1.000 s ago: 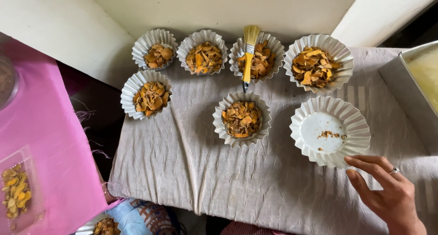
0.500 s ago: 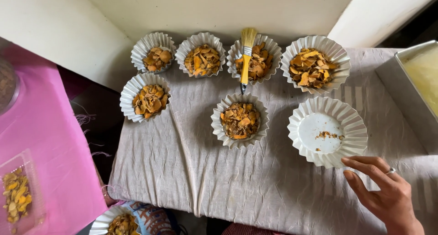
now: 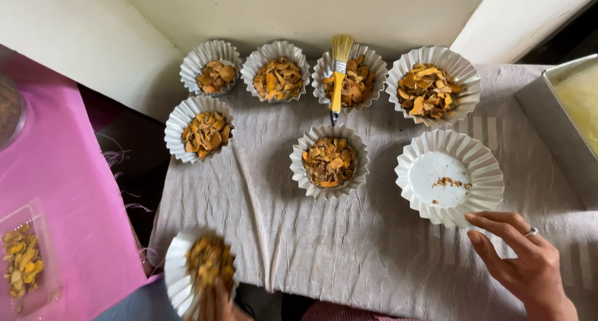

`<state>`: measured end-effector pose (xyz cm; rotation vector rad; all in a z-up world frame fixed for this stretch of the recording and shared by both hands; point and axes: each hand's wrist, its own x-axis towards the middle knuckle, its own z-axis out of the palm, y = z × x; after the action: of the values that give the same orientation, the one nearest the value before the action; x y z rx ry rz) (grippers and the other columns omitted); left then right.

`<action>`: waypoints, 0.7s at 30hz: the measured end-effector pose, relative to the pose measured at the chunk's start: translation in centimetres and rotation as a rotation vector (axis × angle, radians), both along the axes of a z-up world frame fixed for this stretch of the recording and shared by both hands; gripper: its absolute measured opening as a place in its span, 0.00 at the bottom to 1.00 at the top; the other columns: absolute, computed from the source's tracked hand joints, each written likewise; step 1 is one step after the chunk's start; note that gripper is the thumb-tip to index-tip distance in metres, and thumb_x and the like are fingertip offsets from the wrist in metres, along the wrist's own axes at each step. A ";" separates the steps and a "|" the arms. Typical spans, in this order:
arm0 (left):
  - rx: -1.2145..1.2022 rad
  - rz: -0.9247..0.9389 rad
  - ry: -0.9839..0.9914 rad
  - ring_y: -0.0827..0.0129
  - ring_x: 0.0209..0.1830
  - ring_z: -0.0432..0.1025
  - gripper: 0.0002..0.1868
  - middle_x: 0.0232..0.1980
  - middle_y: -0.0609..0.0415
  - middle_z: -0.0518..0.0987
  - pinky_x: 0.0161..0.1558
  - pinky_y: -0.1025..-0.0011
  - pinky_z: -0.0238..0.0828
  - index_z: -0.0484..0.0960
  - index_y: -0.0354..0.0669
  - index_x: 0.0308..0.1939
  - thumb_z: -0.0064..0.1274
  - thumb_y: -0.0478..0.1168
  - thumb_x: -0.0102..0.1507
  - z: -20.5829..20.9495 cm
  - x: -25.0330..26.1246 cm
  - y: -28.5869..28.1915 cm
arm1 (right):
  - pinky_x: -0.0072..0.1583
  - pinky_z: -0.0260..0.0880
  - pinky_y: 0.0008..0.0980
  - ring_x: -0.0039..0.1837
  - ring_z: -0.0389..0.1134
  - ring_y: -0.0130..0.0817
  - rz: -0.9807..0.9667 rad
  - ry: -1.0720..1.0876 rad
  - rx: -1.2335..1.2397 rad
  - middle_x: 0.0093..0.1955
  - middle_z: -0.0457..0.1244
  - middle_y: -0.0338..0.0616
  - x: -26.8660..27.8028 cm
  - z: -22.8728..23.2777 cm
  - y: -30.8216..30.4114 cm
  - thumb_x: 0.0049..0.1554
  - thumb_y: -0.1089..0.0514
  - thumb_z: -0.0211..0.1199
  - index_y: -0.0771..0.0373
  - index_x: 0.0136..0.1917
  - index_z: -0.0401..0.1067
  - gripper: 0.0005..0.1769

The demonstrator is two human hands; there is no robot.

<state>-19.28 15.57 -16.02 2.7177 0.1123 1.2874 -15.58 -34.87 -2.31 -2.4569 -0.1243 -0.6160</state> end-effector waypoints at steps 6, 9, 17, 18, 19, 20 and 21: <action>0.238 -0.081 0.660 0.53 0.70 0.68 0.41 0.67 0.46 0.76 0.75 0.38 0.50 0.74 0.45 0.68 0.63 0.36 0.49 10.6 8.4 -6.3 | 0.56 0.73 0.24 0.50 0.73 0.23 0.007 -0.022 -0.015 0.53 0.71 0.38 -0.2 0.1 -0.1 0.58 0.58 0.66 0.59 0.54 0.79 0.11; 0.348 -0.178 0.711 0.53 0.73 0.63 0.41 0.71 0.48 0.72 0.78 0.41 0.42 0.67 0.47 0.71 0.59 0.41 0.52 10.1 11.9 -7.1 | 0.58 0.74 0.25 0.51 0.73 0.25 0.035 -0.035 0.013 0.53 0.71 0.40 0.0 0.3 0.0 0.57 0.60 0.66 0.60 0.54 0.79 0.11; 0.335 -0.312 0.800 0.50 0.74 0.59 0.37 0.71 0.43 0.69 0.75 0.36 0.41 0.66 0.46 0.72 0.53 0.34 0.57 11.5 17.5 -10.7 | 0.59 0.74 0.26 0.51 0.73 0.27 0.024 -0.042 -0.013 0.53 0.71 0.42 0.3 0.0 0.0 0.58 0.61 0.66 0.61 0.54 0.78 0.10; 0.330 -0.319 0.822 0.49 0.74 0.58 0.37 0.72 0.41 0.68 0.76 0.36 0.39 0.65 0.45 0.73 0.52 0.33 0.58 11.7 18.1 -10.8 | 0.58 0.74 0.26 0.51 0.73 0.27 0.028 -0.046 -0.007 0.53 0.71 0.43 0.3 0.1 0.1 0.58 0.61 0.66 0.62 0.54 0.78 0.10; 0.328 -0.320 0.826 0.49 0.74 0.58 0.37 0.72 0.41 0.68 0.76 0.36 0.39 0.65 0.45 0.73 0.52 0.33 0.58 11.6 18.7 -10.9 | 0.58 0.74 0.26 0.51 0.73 0.27 0.028 -0.041 -0.008 0.53 0.71 0.43 0.3 0.1 0.1 0.58 0.61 0.66 0.62 0.54 0.78 0.10; 0.325 -0.325 0.806 0.48 0.74 0.59 0.36 0.72 0.40 0.67 0.75 0.36 0.40 0.65 0.45 0.73 0.50 0.32 0.59 11.4 19.3 -10.9 | 0.58 0.74 0.26 0.51 0.73 0.27 0.027 -0.043 -0.023 0.53 0.71 0.43 0.2 0.2 0.1 0.58 0.62 0.66 0.63 0.54 0.78 0.10; 0.323 -0.330 0.783 0.46 0.74 0.59 0.34 0.72 0.38 0.66 0.75 0.37 0.40 0.65 0.45 0.73 0.48 0.32 0.61 11.3 20.0 -10.9 | 0.58 0.74 0.26 0.51 0.73 0.27 0.027 -0.049 -0.038 0.53 0.71 0.43 0.3 0.2 0.1 0.59 0.62 0.66 0.63 0.54 0.78 0.10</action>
<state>0.68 4.68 -4.74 3.1568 -0.4846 0.1214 -15.29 -34.73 -2.13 -2.4732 -0.1894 -0.6682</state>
